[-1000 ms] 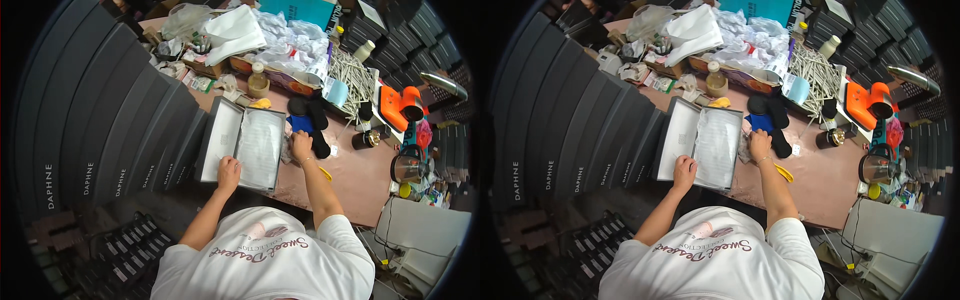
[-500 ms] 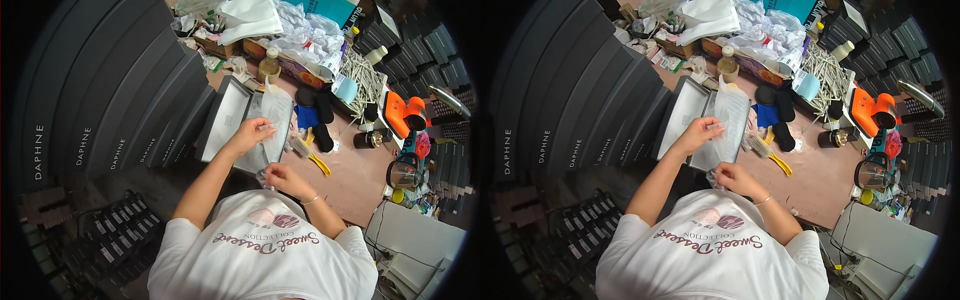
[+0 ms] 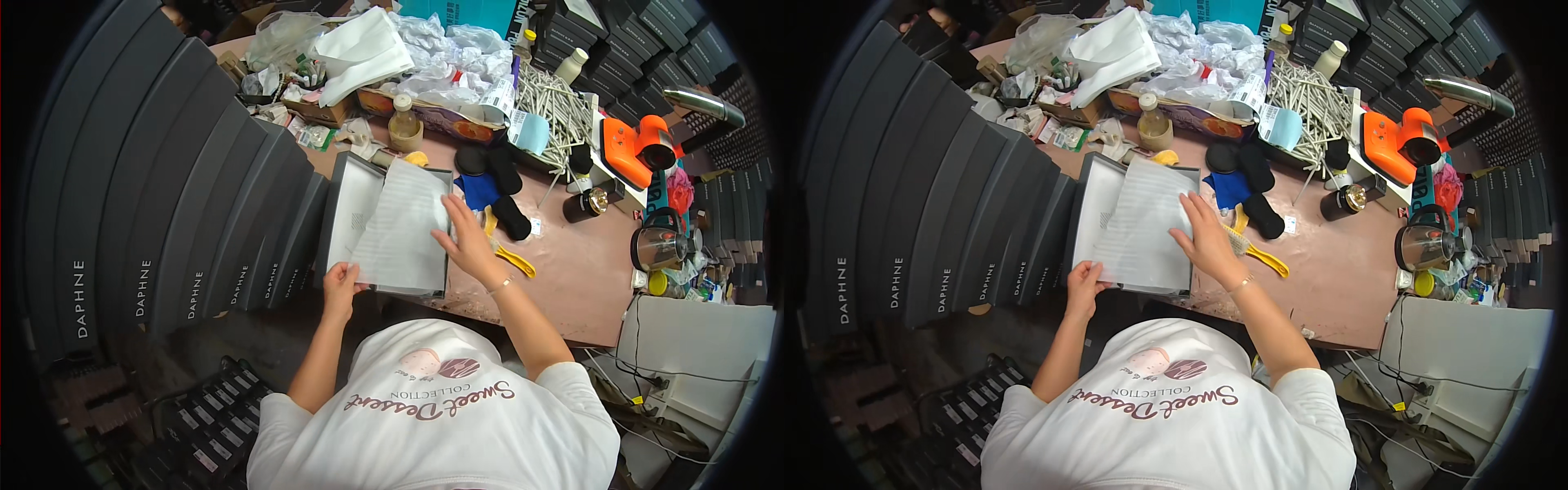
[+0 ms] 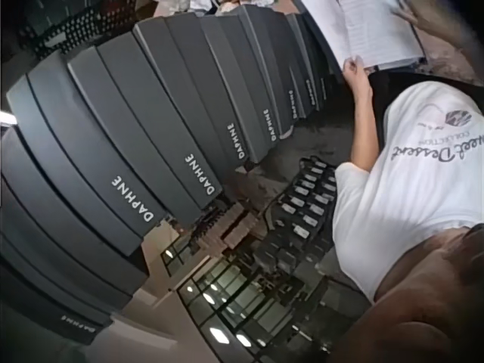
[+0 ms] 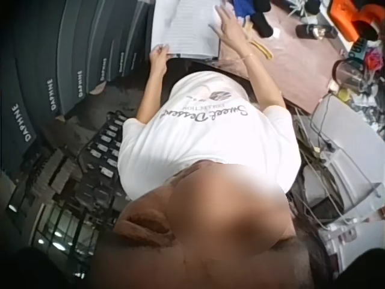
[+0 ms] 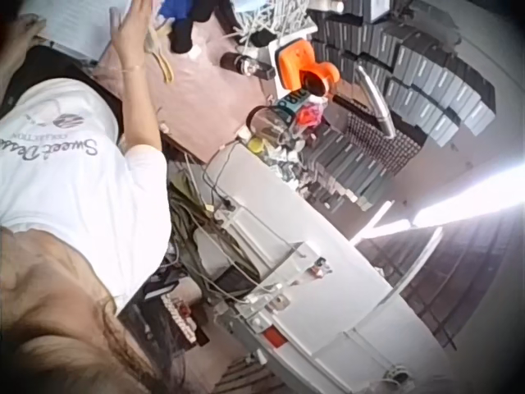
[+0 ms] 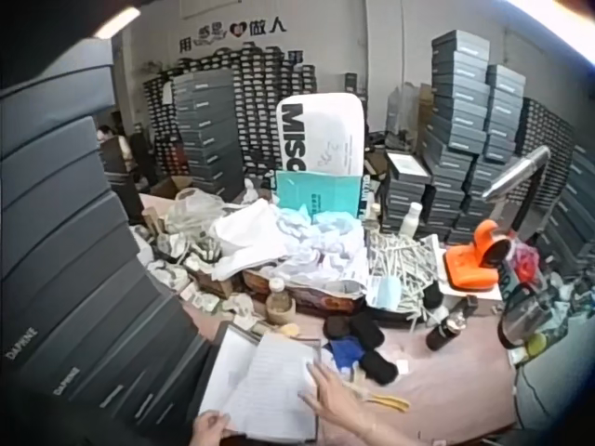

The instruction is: Cleaning a pair of black high-heeled shoes with a brush and packing them into a branded shoe box with protective tissue paper.

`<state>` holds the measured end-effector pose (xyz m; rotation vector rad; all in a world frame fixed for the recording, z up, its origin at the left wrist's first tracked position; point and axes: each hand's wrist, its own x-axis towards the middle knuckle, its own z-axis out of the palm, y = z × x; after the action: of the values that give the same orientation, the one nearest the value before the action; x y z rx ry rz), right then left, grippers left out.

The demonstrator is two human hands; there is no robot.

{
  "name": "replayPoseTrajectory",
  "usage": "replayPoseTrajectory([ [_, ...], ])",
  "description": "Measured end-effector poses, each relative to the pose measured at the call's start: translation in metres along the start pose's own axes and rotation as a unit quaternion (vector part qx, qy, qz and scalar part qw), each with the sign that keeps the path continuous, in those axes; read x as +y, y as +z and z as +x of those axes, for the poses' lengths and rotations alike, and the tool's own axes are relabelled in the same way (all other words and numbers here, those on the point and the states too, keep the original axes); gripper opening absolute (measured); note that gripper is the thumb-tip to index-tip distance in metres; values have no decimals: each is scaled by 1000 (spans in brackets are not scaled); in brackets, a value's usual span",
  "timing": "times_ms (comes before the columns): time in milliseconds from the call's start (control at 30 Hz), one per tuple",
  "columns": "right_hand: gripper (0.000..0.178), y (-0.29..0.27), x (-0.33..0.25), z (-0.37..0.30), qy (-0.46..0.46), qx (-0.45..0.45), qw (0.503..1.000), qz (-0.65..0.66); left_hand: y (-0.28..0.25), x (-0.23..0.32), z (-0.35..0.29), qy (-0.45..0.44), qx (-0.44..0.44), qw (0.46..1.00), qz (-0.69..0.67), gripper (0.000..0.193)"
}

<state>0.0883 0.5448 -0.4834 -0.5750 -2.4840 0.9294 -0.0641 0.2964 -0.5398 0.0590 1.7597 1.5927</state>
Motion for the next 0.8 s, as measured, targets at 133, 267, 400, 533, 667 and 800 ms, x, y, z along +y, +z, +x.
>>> replayPoseTrajectory([
  [133,76,71,16,41,-93,-116,978,-143,26,33,-43,388,72,818,417,44],
  [267,70,117,32,40,-118,-178,965,-151,84,37,-45,386,-115,854,329,48],
  [400,53,129,66,55,-157,-105,976,-111,94,-52,3,179,-28,931,317,71],
  [533,34,133,48,74,-140,-101,958,-227,94,-64,5,61,-17,954,292,85],
  [667,24,130,17,95,-70,-245,910,-327,89,-56,27,-47,-35,969,241,94],
  [800,23,148,27,116,-75,-268,880,-385,86,-62,38,16,-36,970,241,88],
])
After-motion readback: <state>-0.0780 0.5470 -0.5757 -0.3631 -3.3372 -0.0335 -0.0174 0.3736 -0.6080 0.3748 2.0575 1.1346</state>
